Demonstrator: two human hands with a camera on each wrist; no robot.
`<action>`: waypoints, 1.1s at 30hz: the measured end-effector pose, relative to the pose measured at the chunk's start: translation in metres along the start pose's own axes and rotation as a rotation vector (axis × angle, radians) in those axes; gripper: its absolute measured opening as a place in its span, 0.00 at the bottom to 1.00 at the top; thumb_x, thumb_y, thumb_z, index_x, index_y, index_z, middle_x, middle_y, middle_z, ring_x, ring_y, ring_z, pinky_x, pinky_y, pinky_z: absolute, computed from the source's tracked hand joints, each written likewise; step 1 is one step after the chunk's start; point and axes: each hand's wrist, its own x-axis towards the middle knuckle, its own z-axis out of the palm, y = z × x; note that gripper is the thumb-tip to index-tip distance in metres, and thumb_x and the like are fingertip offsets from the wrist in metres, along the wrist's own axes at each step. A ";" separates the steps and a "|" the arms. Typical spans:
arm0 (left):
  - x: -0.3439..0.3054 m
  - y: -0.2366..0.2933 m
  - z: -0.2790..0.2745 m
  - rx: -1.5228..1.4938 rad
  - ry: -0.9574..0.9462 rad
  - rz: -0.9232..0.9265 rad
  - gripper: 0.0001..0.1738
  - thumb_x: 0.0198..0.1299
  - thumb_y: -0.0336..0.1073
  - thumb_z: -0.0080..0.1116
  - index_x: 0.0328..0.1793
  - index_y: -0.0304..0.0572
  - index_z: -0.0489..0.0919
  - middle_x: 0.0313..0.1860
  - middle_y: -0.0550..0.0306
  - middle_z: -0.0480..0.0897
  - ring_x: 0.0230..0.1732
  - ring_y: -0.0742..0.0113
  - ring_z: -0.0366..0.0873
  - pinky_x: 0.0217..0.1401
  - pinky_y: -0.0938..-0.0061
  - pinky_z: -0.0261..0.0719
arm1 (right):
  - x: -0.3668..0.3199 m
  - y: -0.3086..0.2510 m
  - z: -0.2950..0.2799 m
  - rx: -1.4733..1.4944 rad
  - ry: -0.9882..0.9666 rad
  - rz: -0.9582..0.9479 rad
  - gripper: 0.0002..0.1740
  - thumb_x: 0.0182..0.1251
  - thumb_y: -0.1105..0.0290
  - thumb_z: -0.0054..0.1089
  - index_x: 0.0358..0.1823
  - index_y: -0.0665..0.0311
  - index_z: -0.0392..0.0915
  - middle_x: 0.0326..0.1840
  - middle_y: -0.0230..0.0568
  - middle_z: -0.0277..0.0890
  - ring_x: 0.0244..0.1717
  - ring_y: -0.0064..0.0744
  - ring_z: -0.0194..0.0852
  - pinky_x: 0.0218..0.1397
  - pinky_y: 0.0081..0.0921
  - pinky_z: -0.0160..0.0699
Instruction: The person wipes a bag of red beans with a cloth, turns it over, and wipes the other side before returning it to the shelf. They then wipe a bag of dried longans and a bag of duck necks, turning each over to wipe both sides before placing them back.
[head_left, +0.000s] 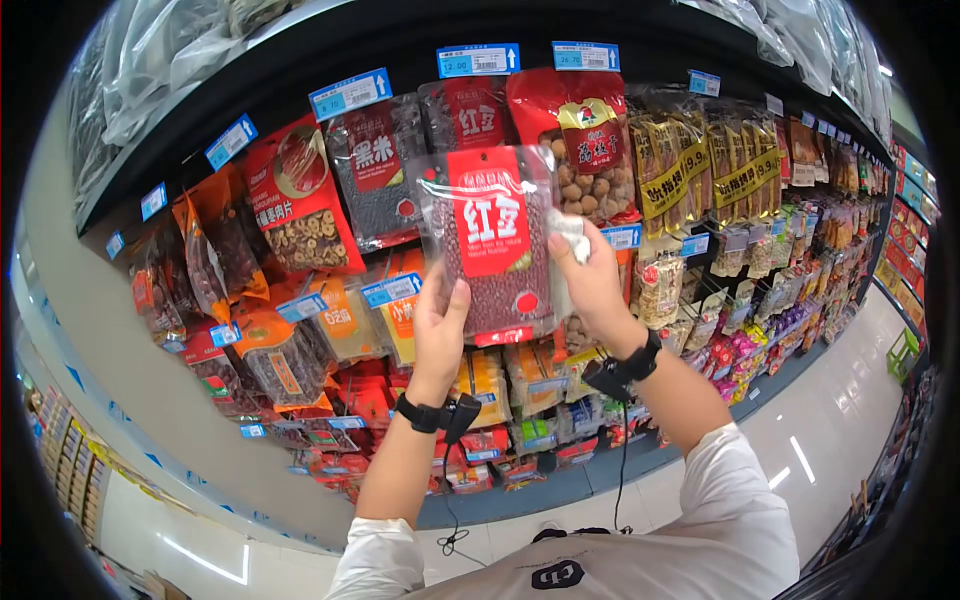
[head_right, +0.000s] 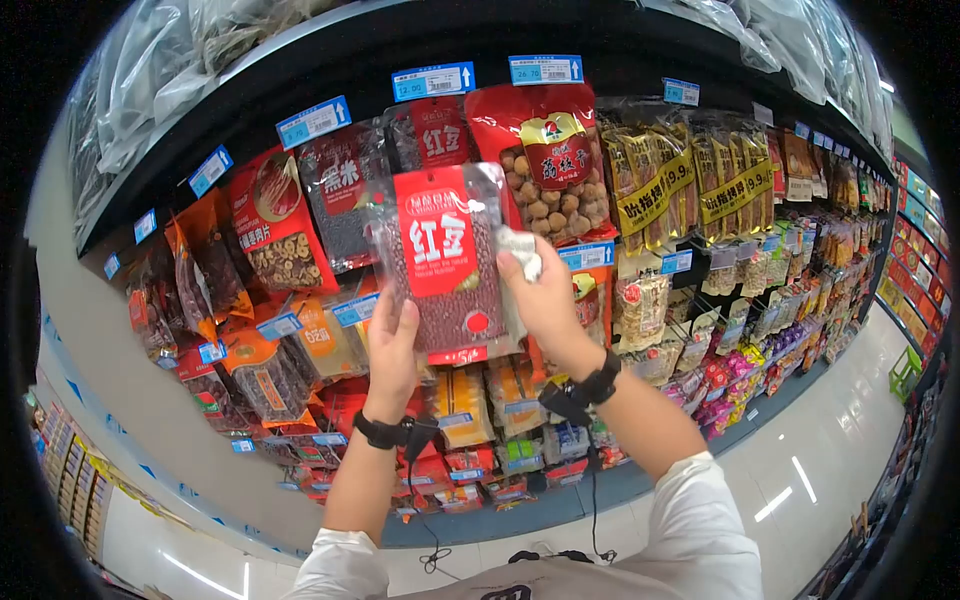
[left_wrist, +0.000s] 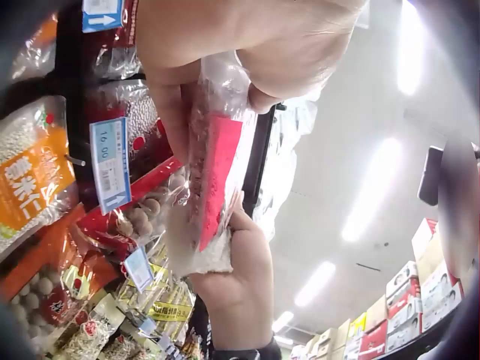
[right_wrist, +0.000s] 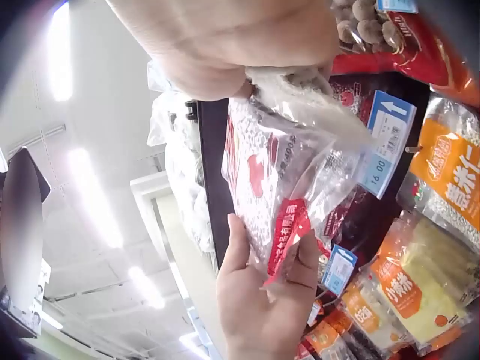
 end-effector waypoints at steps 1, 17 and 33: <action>0.014 0.000 0.003 0.006 -0.006 0.007 0.33 0.76 0.38 0.54 0.78 0.22 0.58 0.75 0.45 0.68 0.75 0.62 0.65 0.78 0.67 0.60 | 0.018 0.002 -0.001 0.063 -0.022 -0.021 0.17 0.75 0.65 0.62 0.58 0.66 0.76 0.48 0.30 0.81 0.47 0.17 0.74 0.52 0.20 0.73; 0.130 0.014 0.012 0.024 -0.155 -0.100 0.28 0.75 0.37 0.56 0.74 0.37 0.61 0.64 0.48 0.78 0.62 0.69 0.75 0.63 0.73 0.75 | 0.126 0.007 0.001 -0.037 -0.206 -0.065 0.30 0.58 0.68 0.79 0.59 0.68 0.72 0.52 0.37 0.81 0.51 0.23 0.79 0.54 0.25 0.81; 0.168 0.026 0.024 0.205 -0.169 -0.073 0.29 0.73 0.35 0.56 0.74 0.35 0.58 0.59 0.42 0.81 0.57 0.67 0.79 0.58 0.73 0.79 | 0.152 0.016 0.001 0.130 -0.167 -0.060 0.26 0.64 0.72 0.73 0.59 0.69 0.72 0.53 0.38 0.81 0.51 0.23 0.80 0.55 0.25 0.81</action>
